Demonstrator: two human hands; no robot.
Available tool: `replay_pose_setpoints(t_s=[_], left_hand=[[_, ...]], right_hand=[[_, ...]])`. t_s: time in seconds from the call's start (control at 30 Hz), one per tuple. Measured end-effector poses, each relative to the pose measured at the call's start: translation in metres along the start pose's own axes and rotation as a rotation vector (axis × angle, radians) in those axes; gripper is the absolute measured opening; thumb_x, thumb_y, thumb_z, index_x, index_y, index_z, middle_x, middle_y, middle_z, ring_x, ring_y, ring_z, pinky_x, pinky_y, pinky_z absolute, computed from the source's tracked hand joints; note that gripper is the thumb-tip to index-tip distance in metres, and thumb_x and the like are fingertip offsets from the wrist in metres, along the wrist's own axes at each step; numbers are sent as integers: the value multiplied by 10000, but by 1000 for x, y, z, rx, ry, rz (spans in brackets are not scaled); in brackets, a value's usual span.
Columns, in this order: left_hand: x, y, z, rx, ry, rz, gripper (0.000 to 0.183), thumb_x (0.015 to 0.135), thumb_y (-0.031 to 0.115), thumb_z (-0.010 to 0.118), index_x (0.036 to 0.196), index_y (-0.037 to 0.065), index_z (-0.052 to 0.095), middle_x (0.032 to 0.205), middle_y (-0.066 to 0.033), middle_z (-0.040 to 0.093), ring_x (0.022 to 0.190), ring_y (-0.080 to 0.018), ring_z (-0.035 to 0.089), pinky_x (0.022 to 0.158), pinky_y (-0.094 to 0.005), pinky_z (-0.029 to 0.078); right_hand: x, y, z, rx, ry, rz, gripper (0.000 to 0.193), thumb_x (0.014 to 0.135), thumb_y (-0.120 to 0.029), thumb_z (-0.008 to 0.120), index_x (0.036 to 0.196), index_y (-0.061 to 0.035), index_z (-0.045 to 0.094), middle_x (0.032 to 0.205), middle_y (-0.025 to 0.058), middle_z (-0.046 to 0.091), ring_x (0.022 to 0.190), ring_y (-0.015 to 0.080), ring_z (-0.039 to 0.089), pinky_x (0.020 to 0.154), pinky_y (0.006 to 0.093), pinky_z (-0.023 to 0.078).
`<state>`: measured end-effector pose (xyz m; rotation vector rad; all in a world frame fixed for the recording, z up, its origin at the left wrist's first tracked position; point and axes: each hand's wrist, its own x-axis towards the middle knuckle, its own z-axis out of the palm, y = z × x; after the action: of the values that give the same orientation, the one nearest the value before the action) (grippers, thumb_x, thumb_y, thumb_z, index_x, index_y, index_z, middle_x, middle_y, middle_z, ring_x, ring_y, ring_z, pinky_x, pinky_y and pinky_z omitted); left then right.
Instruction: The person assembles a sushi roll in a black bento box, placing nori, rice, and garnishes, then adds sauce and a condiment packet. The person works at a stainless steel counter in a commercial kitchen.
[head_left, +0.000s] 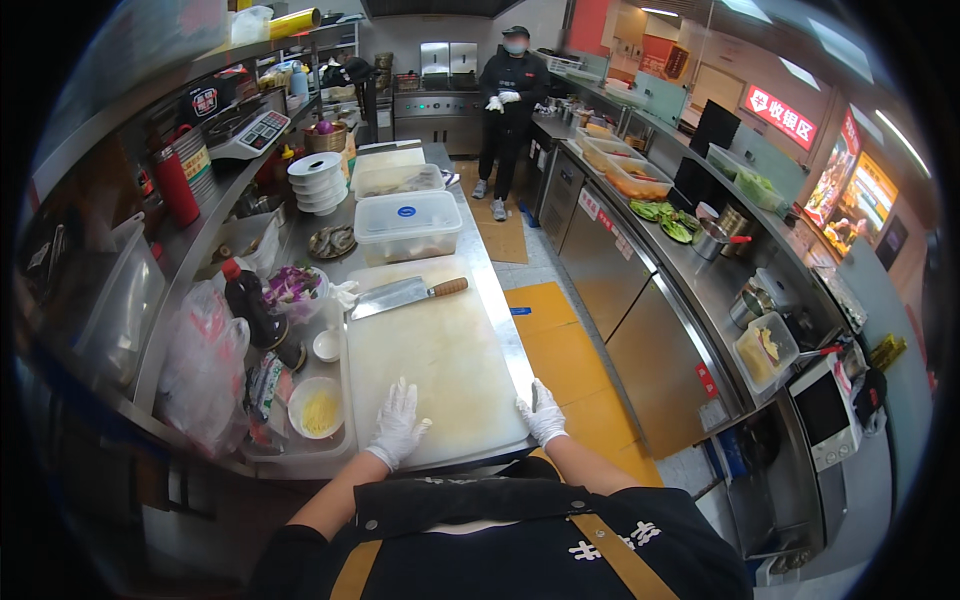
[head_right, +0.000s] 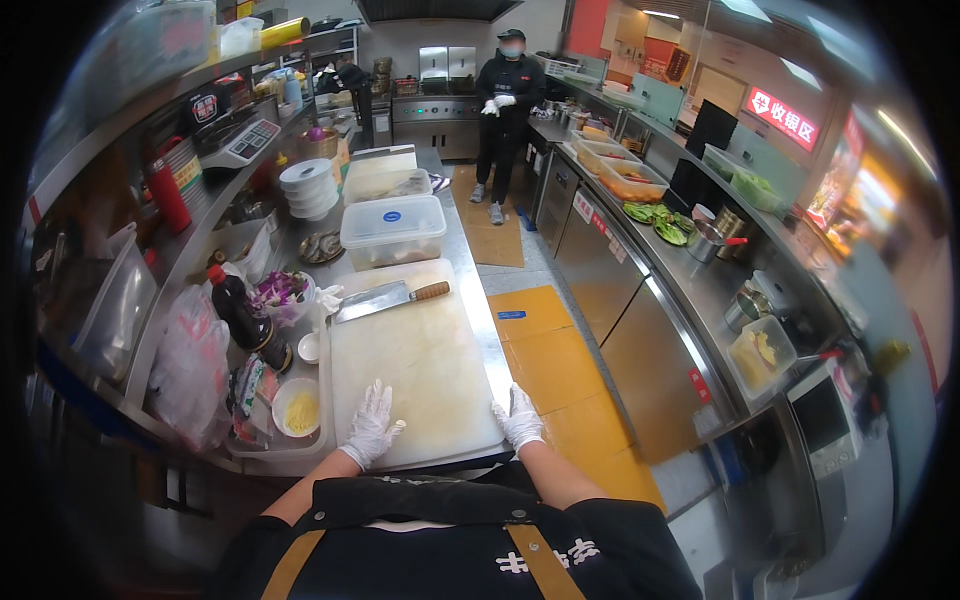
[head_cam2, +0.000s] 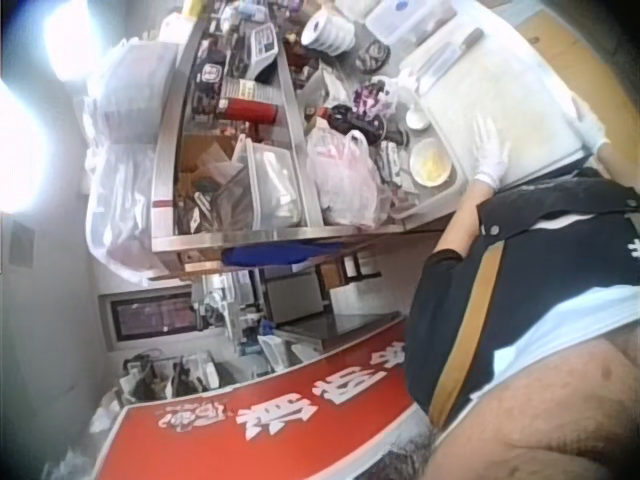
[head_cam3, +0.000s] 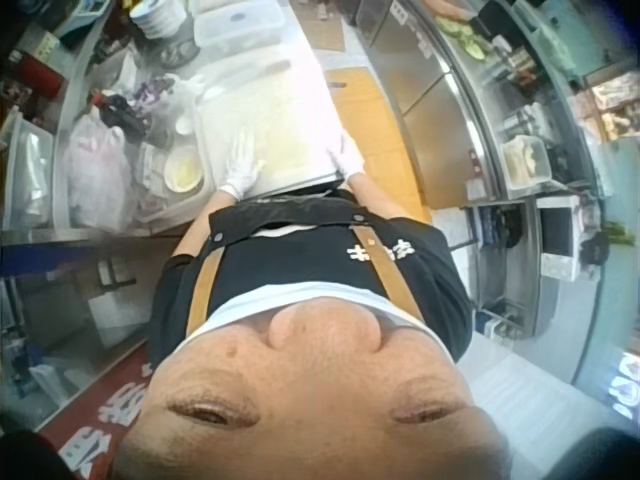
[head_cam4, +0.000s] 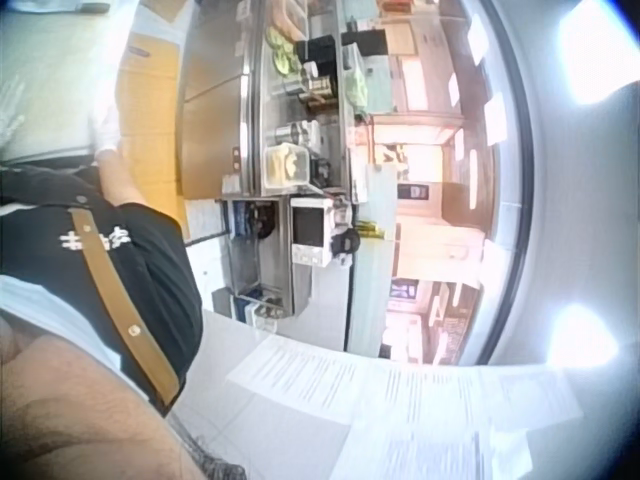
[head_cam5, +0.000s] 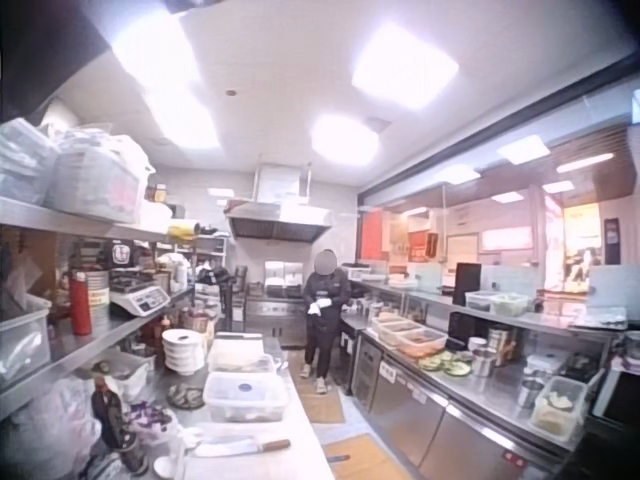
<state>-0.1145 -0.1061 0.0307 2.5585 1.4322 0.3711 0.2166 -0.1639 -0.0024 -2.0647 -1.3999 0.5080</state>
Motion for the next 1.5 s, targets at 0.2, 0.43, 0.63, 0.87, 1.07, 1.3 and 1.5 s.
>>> replay_pose_setpoints(t_s=[0.2, 0.43, 0.63, 0.87, 1.07, 1.3, 1.5], left_hand=[[-5, -9, 24, 62, -93, -39, 722, 969, 514, 361, 1514, 49, 275, 1592, -176, 215, 1459, -342, 232, 1189, -503, 138], [-8, -7, 20, 78, -46, -15, 709, 978, 514, 354, 1510, 50, 292, 1581, -172, 250, 1457, -325, 243, 1185, -508, 149], [-6, -4, 16, 85, -71, -26, 725, 979, 529, 353, 1511, 42, 287, 1581, -173, 250, 1458, -322, 242, 1185, -512, 150], [-5, -4, 15, 70, -104, -29, 732, 978, 532, 357, 1513, 38, 279, 1586, -167, 239, 1463, -318, 226, 1187, -510, 142], [-6, -3, 13, 63, -128, -52, 732, 969, 523, 373, 1514, 44, 281, 1587, -171, 235, 1466, -328, 219, 1188, -507, 134], [-5, -3, 12, 35, -98, -32, 722, 972, 521, 371, 1512, 49, 288, 1582, -181, 242, 1462, -331, 230, 1189, -499, 133], [-4, -4, 12, 55, -105, -38, 714, 976, 518, 366, 1515, 56, 284, 1580, -176, 250, 1462, -327, 233, 1188, -494, 139]], right_hand=[[-1, 2, 0, -18, -16, 23, 821, 874, -511, 616, 1448, 20, 364, 1447, 230, 437, 1347, 344, 425, 1121, 397, 339], [0, 6, 4, -56, 15, -5, 811, 883, -503, 610, 1441, 34, 368, 1447, 237, 432, 1355, 343, 414, 1128, 401, 331], [1, 5, 3, -17, 4, -1, 756, 873, -423, 650, 1431, 12, 383, 1436, 225, 437, 1348, 340, 417, 1114, 403, 351], [1, 1, 1, -10, 6, 9, 749, 868, -404, 660, 1429, 10, 387, 1429, 224, 442, 1340, 340, 424, 1112, 402, 354], [-3, -2, 1, -122, 32, -8, 747, 874, -450, 633, 1436, -20, 395, 1427, 219, 450, 1329, 347, 443, 1097, 416, 365], [-4, -7, -4, -57, 8, 27, 774, 878, -494, 607, 1423, 13, 395, 1424, 234, 453, 1328, 341, 442, 1114, 408, 346], [-3, -8, -2, -51, 3, 35, 747, 877, -432, 638, 1429, 6, 390, 1418, 228, 459, 1330, 335, 440, 1116, 398, 345]])
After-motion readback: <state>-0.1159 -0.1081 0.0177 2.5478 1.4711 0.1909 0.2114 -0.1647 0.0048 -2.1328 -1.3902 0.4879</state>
